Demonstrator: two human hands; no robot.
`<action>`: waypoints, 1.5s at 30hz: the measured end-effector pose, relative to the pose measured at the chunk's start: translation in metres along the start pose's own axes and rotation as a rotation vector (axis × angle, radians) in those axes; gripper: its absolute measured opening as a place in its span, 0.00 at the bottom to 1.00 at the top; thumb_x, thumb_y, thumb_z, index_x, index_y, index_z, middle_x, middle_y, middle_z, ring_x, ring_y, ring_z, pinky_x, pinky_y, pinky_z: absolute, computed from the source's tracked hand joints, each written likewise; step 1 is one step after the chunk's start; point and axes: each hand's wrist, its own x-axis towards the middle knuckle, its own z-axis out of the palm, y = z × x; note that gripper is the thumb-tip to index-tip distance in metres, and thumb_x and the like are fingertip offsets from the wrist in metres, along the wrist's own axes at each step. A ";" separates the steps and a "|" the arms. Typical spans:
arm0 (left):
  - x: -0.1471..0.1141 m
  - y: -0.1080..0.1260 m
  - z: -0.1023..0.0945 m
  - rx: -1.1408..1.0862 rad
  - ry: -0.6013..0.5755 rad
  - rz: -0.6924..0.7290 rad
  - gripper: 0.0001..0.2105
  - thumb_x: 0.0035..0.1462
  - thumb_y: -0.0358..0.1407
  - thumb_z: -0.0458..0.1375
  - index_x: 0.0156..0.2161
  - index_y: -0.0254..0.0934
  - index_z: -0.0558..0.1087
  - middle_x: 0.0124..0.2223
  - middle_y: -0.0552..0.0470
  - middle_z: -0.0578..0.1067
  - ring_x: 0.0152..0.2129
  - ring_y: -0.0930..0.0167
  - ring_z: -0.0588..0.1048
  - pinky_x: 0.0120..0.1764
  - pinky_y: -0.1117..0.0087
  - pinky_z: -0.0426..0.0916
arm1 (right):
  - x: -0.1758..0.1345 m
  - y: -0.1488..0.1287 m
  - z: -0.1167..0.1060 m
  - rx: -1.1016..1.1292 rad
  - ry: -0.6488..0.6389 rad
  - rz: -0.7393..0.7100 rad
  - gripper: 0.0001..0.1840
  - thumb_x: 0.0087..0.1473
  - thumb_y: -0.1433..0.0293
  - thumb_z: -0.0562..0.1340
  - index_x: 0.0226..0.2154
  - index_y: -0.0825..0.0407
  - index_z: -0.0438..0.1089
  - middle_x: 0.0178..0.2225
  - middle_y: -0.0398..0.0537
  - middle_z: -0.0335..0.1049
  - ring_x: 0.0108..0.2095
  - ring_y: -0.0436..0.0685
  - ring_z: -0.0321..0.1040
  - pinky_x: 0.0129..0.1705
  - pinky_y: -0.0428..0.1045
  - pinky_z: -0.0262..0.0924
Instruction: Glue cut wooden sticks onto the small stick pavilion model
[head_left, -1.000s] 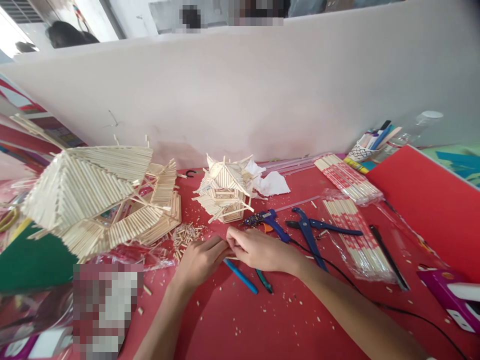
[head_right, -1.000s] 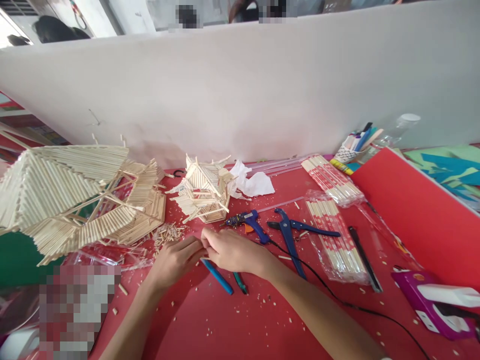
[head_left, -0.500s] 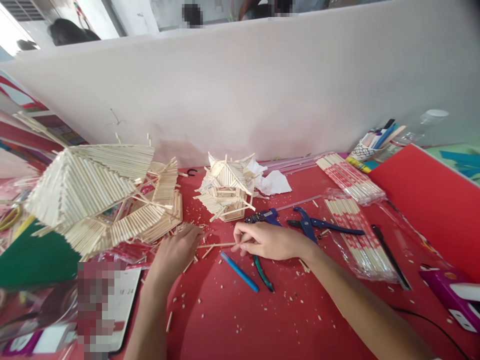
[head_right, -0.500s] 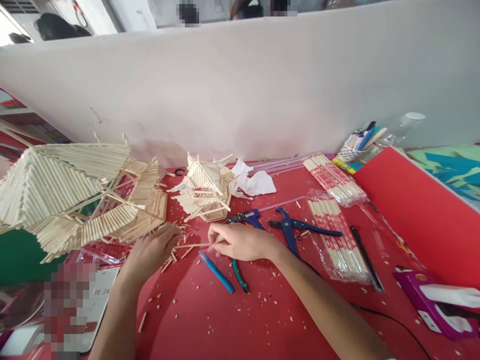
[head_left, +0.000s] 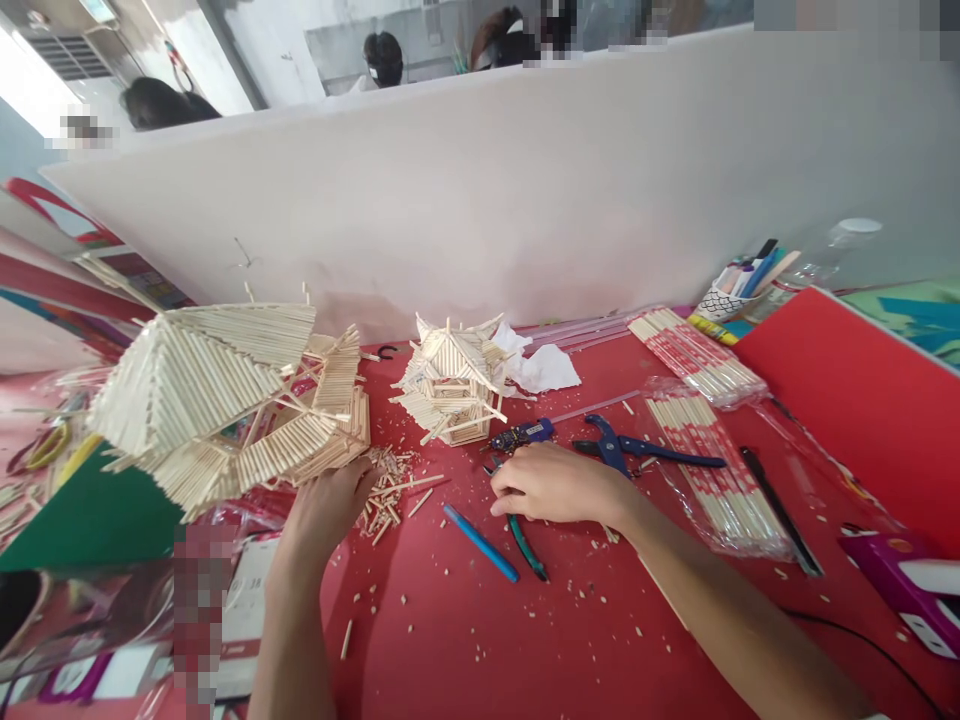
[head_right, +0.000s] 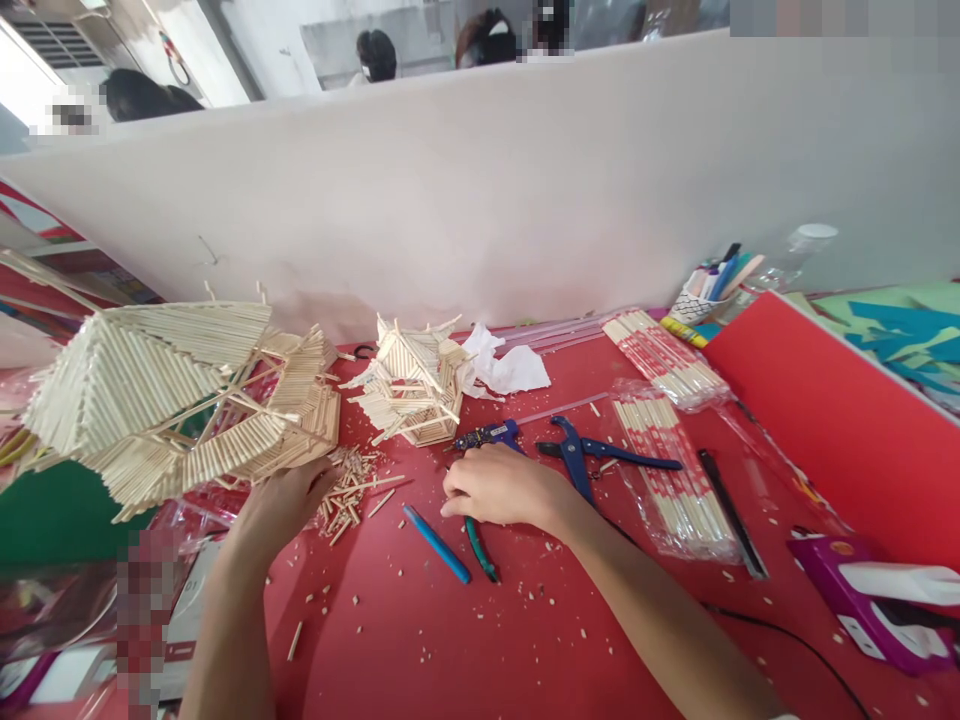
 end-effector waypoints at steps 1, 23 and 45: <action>-0.001 0.000 0.000 -0.031 0.010 0.010 0.17 0.72 0.42 0.45 0.41 0.39 0.75 0.39 0.44 0.81 0.42 0.60 0.80 0.40 0.68 0.65 | -0.001 0.002 0.001 -0.018 -0.009 -0.016 0.16 0.66 0.63 0.61 0.29 0.50 0.77 0.28 0.48 0.78 0.34 0.58 0.73 0.33 0.49 0.46; -0.006 0.044 0.009 -0.190 -0.065 0.485 0.28 0.73 0.53 0.33 0.39 0.39 0.70 0.28 0.50 0.76 0.22 0.68 0.72 0.28 0.69 0.51 | -0.010 0.014 -0.011 -0.011 -0.032 -0.124 0.14 0.68 0.66 0.55 0.40 0.49 0.77 0.41 0.50 0.81 0.41 0.60 0.77 0.35 0.50 0.51; 0.005 0.073 0.033 -0.261 0.104 0.726 0.14 0.73 0.35 0.42 0.44 0.40 0.70 0.26 0.52 0.77 0.22 0.69 0.76 0.26 0.71 0.59 | -0.009 0.030 -0.013 -0.086 0.009 -0.041 0.15 0.69 0.68 0.53 0.39 0.51 0.75 0.37 0.51 0.81 0.36 0.61 0.78 0.34 0.50 0.53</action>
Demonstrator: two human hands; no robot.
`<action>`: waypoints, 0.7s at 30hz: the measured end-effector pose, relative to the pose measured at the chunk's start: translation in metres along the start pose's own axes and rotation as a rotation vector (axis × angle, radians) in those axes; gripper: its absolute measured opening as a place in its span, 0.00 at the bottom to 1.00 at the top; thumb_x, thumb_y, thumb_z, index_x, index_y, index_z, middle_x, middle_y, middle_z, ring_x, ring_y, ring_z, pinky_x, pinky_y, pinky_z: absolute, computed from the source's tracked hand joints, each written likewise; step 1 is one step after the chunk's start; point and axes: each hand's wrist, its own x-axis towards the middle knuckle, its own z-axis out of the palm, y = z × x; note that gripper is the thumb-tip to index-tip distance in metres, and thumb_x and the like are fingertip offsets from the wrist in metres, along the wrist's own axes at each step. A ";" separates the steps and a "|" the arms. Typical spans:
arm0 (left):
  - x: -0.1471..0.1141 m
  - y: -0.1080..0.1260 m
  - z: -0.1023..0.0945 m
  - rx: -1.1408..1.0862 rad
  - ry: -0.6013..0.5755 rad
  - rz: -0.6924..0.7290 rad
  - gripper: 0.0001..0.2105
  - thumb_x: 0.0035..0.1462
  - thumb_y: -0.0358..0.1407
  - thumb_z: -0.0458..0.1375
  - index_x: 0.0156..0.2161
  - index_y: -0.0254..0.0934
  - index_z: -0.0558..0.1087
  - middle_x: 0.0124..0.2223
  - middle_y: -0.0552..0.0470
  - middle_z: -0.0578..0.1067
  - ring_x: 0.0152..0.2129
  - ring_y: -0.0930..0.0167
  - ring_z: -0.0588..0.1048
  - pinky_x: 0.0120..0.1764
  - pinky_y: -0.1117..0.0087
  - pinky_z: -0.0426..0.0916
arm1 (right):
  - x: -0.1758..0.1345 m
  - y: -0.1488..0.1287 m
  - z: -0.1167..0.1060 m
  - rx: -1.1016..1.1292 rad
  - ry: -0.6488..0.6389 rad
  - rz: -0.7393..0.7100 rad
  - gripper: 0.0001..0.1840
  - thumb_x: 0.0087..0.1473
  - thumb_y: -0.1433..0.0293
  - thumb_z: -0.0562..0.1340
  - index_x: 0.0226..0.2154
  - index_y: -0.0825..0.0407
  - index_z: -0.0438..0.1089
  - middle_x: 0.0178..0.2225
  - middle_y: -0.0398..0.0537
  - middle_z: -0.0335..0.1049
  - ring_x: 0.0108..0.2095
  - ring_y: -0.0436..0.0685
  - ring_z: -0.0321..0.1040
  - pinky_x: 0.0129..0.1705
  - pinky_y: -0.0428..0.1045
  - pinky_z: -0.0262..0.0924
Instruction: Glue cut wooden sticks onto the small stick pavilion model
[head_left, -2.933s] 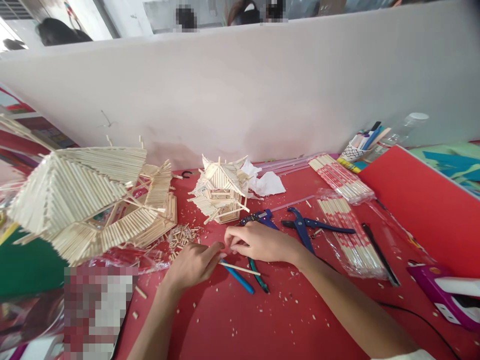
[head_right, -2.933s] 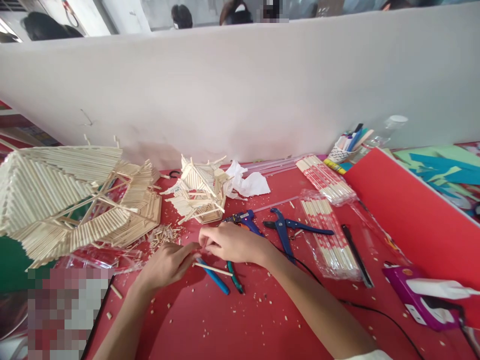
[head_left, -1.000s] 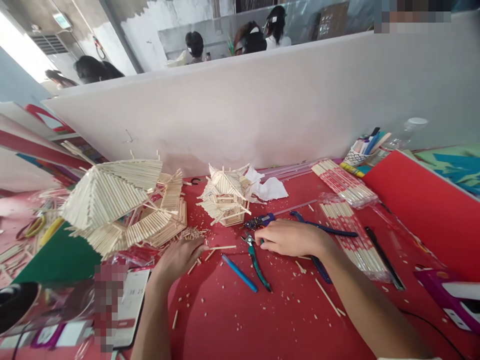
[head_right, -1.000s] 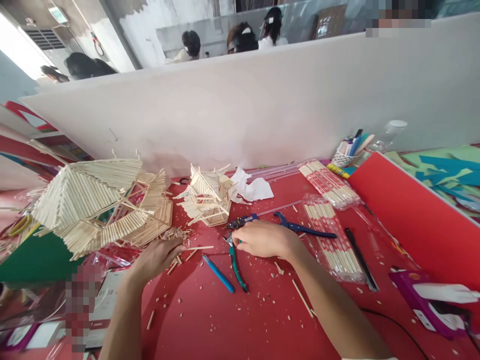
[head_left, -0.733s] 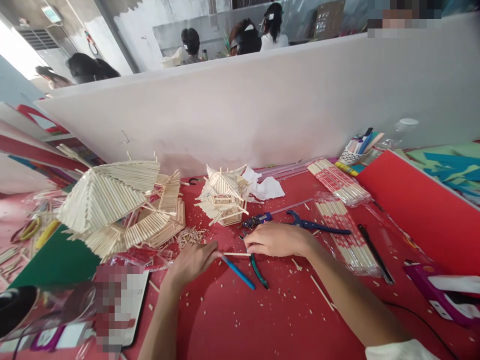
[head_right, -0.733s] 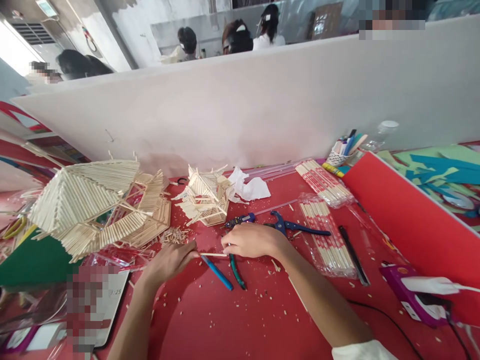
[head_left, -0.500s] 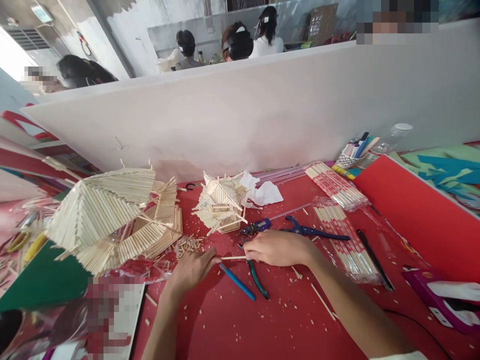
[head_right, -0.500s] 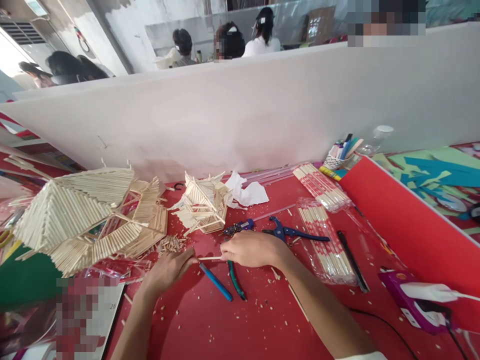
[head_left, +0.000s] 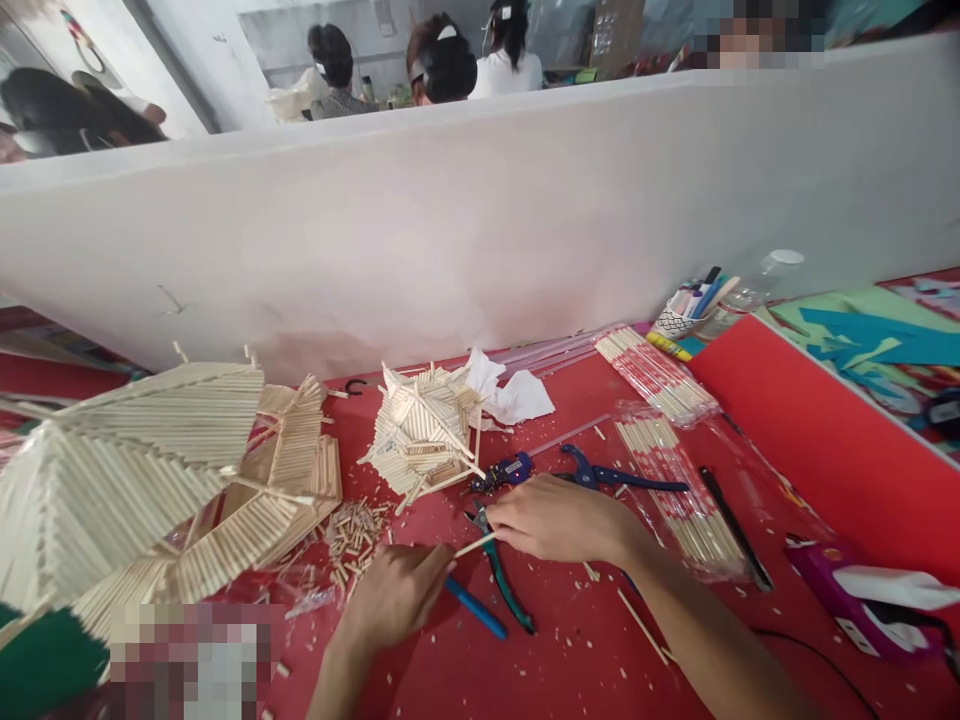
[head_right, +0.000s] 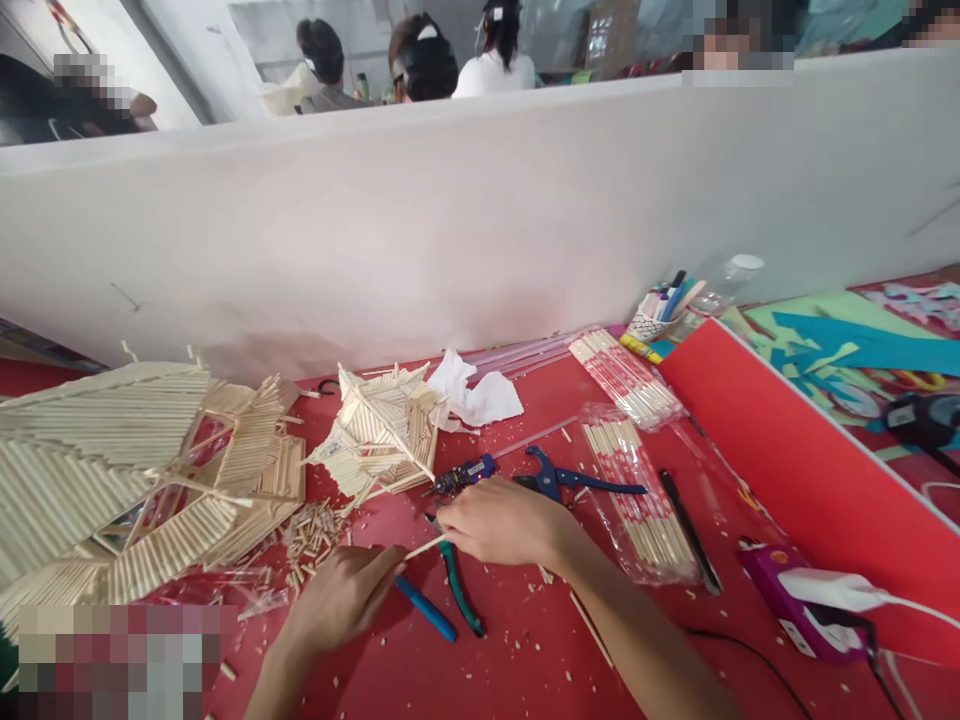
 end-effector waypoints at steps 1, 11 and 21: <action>0.000 -0.001 0.000 0.000 0.003 0.000 0.14 0.73 0.35 0.42 0.43 0.40 0.70 0.26 0.52 0.77 0.22 0.69 0.76 0.26 0.71 0.59 | 0.000 0.001 0.000 -0.005 0.003 0.015 0.15 0.69 0.68 0.53 0.39 0.52 0.75 0.37 0.52 0.81 0.36 0.62 0.79 0.34 0.50 0.54; -0.013 -0.019 -0.004 0.042 -0.030 -0.153 0.14 0.70 0.35 0.43 0.51 0.40 0.71 0.24 0.51 0.76 0.21 0.67 0.77 0.26 0.71 0.59 | -0.008 -0.015 0.004 -0.138 -0.010 0.222 0.14 0.69 0.66 0.57 0.44 0.57 0.76 0.41 0.63 0.81 0.42 0.69 0.79 0.40 0.54 0.65; -0.016 -0.011 -0.025 0.118 -0.132 -0.254 0.15 0.71 0.38 0.41 0.46 0.39 0.70 0.31 0.46 0.80 0.26 0.64 0.79 0.28 0.69 0.58 | -0.010 -0.055 0.008 -0.188 -0.026 0.461 0.22 0.63 0.56 0.66 0.44 0.59 0.79 0.43 0.67 0.80 0.47 0.70 0.78 0.47 0.56 0.66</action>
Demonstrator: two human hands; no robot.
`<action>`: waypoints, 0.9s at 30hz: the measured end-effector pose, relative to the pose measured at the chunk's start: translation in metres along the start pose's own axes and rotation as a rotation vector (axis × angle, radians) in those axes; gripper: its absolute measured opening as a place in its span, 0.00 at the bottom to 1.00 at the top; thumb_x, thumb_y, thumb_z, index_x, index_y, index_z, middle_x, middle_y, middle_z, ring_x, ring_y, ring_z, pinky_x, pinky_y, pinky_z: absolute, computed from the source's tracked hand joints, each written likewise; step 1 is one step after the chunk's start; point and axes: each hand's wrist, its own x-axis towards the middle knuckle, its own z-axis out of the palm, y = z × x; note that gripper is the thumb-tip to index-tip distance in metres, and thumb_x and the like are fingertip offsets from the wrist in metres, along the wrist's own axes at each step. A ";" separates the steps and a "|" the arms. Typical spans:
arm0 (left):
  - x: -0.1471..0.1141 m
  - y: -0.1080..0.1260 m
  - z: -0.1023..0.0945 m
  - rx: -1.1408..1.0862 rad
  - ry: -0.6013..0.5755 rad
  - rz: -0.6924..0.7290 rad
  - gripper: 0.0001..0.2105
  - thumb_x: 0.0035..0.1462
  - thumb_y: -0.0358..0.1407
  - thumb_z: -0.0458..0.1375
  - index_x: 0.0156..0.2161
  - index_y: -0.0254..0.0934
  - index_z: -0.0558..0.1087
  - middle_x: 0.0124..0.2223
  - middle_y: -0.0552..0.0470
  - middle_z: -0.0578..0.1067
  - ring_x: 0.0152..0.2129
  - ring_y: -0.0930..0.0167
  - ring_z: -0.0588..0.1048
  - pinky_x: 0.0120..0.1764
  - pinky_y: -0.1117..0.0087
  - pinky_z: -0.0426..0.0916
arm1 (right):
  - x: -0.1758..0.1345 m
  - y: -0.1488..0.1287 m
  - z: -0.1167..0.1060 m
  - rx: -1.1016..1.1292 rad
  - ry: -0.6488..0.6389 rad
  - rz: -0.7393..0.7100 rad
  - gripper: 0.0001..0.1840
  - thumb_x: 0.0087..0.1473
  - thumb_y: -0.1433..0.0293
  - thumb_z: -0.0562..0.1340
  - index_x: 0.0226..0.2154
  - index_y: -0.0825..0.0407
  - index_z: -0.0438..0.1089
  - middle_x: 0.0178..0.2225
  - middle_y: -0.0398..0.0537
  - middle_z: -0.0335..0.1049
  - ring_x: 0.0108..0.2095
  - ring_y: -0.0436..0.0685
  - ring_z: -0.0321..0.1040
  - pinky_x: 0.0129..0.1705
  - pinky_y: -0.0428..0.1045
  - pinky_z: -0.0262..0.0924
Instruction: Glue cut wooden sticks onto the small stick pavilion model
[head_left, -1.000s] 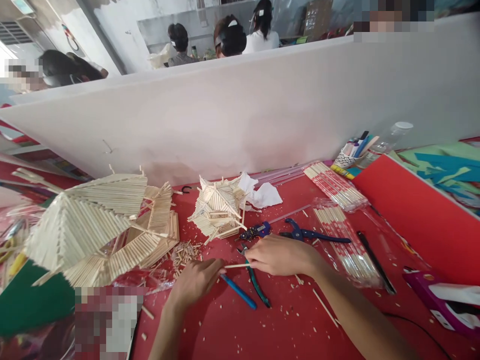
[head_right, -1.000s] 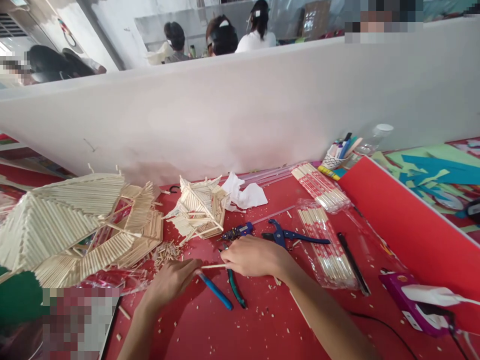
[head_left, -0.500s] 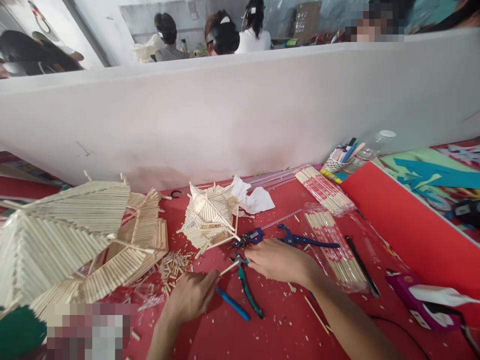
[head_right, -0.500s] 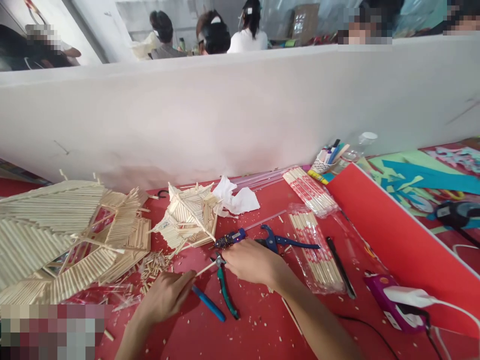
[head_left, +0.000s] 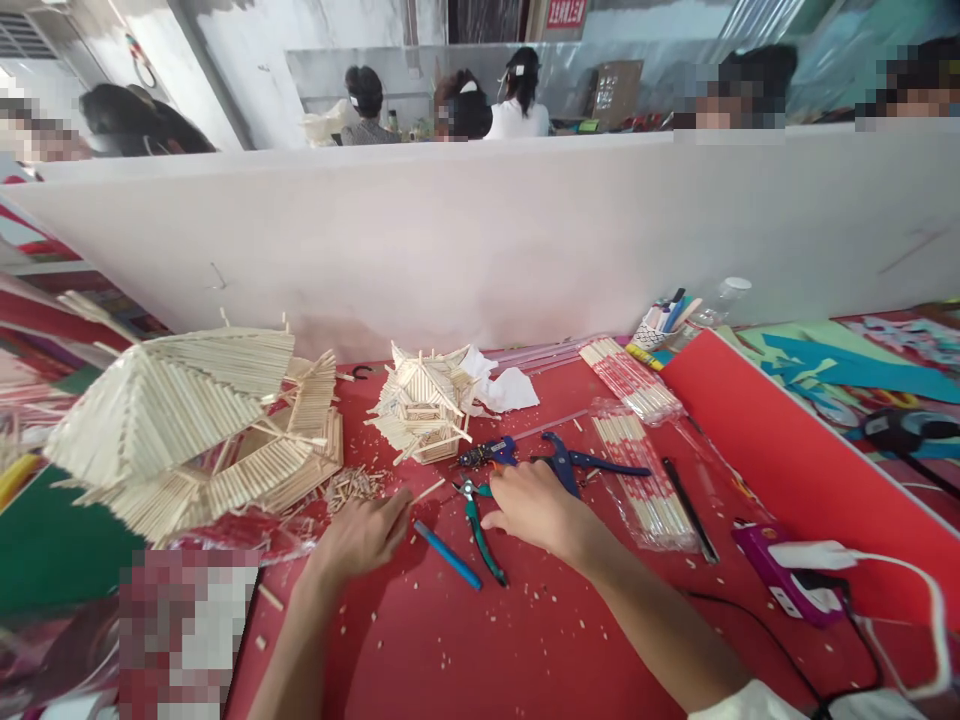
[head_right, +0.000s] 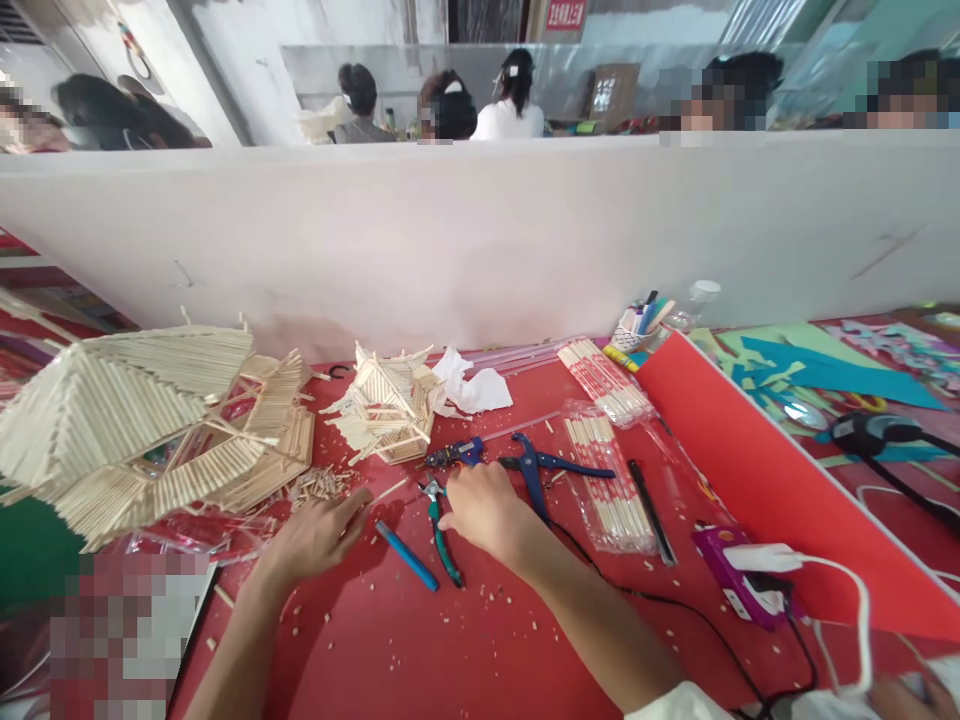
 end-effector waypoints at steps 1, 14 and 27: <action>-0.001 0.001 -0.002 -0.011 0.018 -0.008 0.15 0.71 0.39 0.41 0.45 0.39 0.69 0.31 0.46 0.79 0.25 0.64 0.79 0.28 0.69 0.58 | -0.002 -0.004 0.003 -0.001 0.006 0.001 0.23 0.63 0.54 0.66 0.44 0.59 0.79 0.43 0.67 0.80 0.46 0.70 0.78 0.47 0.57 0.66; -0.001 0.005 -0.004 0.010 0.031 -0.051 0.15 0.69 0.37 0.42 0.46 0.39 0.71 0.33 0.46 0.80 0.27 0.64 0.78 0.30 0.70 0.61 | -0.002 -0.041 0.080 0.011 0.296 0.166 0.47 0.55 0.49 0.69 0.63 0.66 0.64 0.55 0.80 0.68 0.54 0.77 0.66 0.49 0.64 0.66; 0.005 -0.004 0.009 0.062 0.056 -0.030 0.15 0.70 0.37 0.42 0.46 0.39 0.72 0.31 0.46 0.80 0.27 0.65 0.79 0.29 0.70 0.61 | -0.010 0.082 0.071 0.133 0.376 0.488 0.30 0.65 0.53 0.61 0.60 0.57 0.64 0.56 0.67 0.70 0.58 0.73 0.66 0.55 0.61 0.59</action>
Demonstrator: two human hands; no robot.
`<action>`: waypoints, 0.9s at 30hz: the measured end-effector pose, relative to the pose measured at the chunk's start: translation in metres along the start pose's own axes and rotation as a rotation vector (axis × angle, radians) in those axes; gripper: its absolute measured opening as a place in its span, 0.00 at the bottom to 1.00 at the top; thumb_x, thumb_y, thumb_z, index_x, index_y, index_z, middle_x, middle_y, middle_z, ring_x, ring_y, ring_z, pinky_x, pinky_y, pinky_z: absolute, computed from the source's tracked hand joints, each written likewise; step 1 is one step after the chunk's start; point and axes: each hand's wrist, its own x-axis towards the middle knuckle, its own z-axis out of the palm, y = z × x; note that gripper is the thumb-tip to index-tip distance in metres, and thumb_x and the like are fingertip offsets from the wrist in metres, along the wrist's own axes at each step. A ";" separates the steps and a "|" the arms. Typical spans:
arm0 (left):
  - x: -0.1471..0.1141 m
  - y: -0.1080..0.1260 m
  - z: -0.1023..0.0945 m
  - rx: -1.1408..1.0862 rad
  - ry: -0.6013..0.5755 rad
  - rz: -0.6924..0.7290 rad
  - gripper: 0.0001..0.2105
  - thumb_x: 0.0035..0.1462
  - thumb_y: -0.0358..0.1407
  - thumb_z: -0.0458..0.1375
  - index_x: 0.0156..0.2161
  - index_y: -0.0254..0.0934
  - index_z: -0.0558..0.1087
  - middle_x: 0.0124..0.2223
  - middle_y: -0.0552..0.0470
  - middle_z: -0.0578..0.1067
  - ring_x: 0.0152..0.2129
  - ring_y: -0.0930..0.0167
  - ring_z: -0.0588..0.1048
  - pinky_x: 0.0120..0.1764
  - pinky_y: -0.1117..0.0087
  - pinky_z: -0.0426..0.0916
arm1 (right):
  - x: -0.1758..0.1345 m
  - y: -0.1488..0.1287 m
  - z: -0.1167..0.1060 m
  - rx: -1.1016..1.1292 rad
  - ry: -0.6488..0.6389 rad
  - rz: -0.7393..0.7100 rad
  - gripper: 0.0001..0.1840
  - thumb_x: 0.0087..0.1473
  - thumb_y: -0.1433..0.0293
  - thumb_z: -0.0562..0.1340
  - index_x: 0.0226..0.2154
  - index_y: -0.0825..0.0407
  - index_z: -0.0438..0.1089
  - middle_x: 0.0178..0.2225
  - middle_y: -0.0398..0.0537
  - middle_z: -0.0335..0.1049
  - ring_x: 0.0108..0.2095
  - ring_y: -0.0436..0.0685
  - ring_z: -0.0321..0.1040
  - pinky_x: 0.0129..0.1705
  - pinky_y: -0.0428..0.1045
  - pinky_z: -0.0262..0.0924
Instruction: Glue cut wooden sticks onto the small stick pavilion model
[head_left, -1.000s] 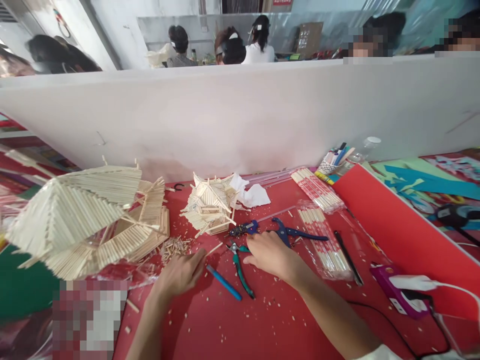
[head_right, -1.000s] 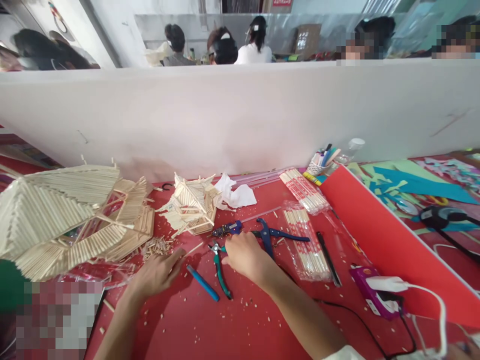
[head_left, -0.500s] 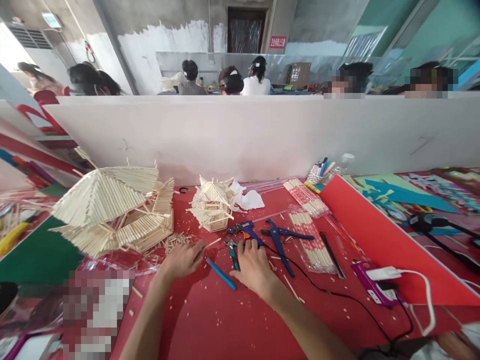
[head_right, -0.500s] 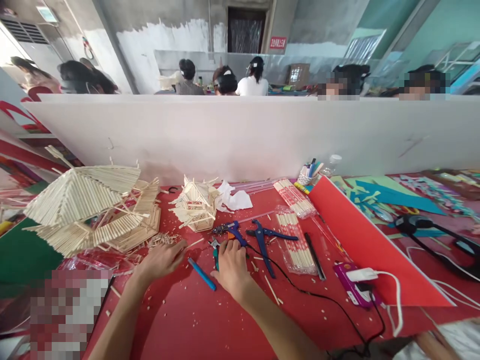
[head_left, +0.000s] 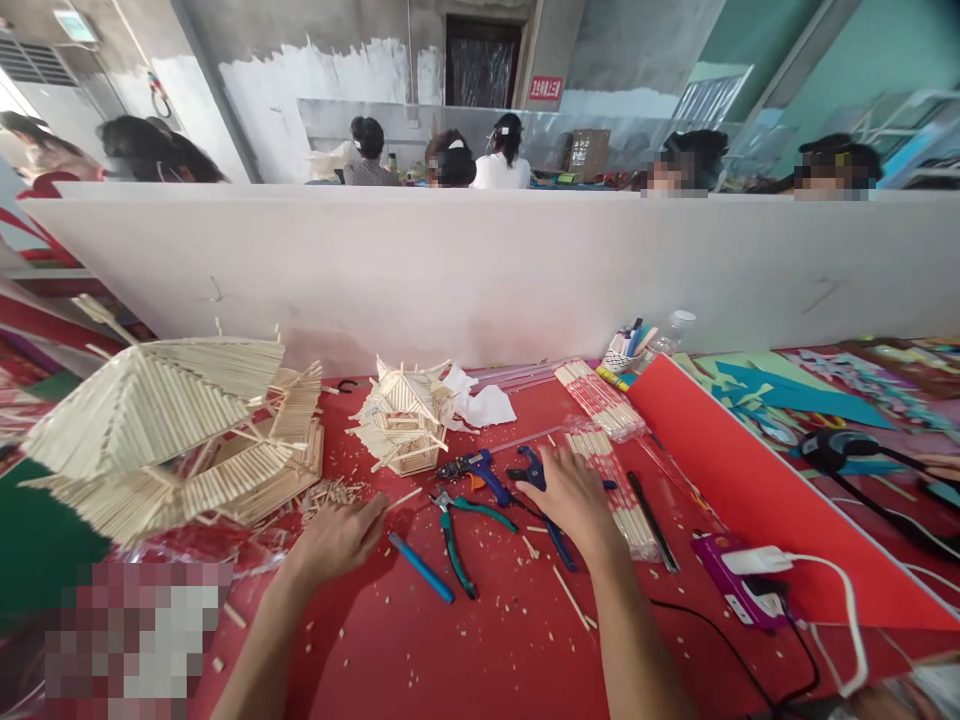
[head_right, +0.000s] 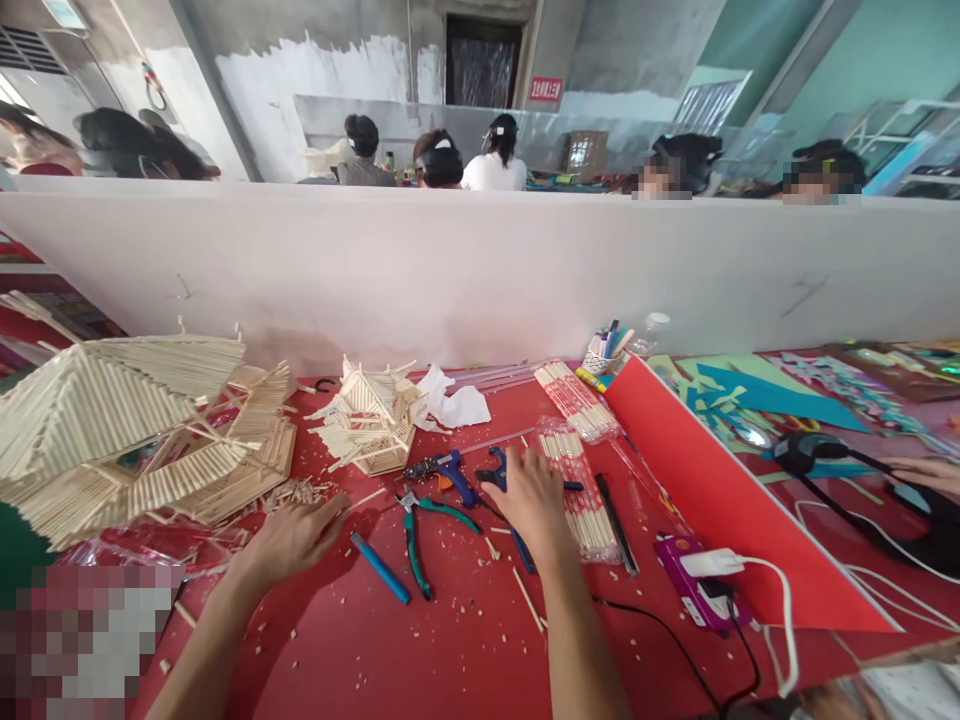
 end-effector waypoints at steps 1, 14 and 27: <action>0.000 -0.001 0.002 -0.012 0.019 0.009 0.15 0.70 0.38 0.42 0.45 0.39 0.72 0.30 0.46 0.79 0.26 0.65 0.79 0.29 0.70 0.61 | 0.002 0.006 0.005 -0.021 -0.041 0.022 0.32 0.64 0.53 0.62 0.61 0.56 0.64 0.57 0.67 0.69 0.58 0.75 0.66 0.55 0.62 0.58; 0.001 0.012 0.003 0.039 -0.009 0.063 0.13 0.70 0.37 0.43 0.44 0.38 0.70 0.31 0.47 0.80 0.24 0.66 0.77 0.27 0.69 0.57 | 0.012 0.018 0.017 -0.022 -0.088 -0.078 0.24 0.66 0.61 0.59 0.60 0.55 0.66 0.55 0.63 0.71 0.57 0.72 0.68 0.54 0.59 0.59; 0.001 0.015 0.002 -0.053 0.045 0.125 0.13 0.72 0.37 0.45 0.40 0.38 0.70 0.38 0.49 0.78 0.28 0.70 0.76 0.29 0.69 0.56 | 0.009 0.021 0.015 0.154 0.145 -0.296 0.24 0.68 0.61 0.52 0.60 0.54 0.67 0.53 0.62 0.72 0.53 0.69 0.69 0.54 0.59 0.61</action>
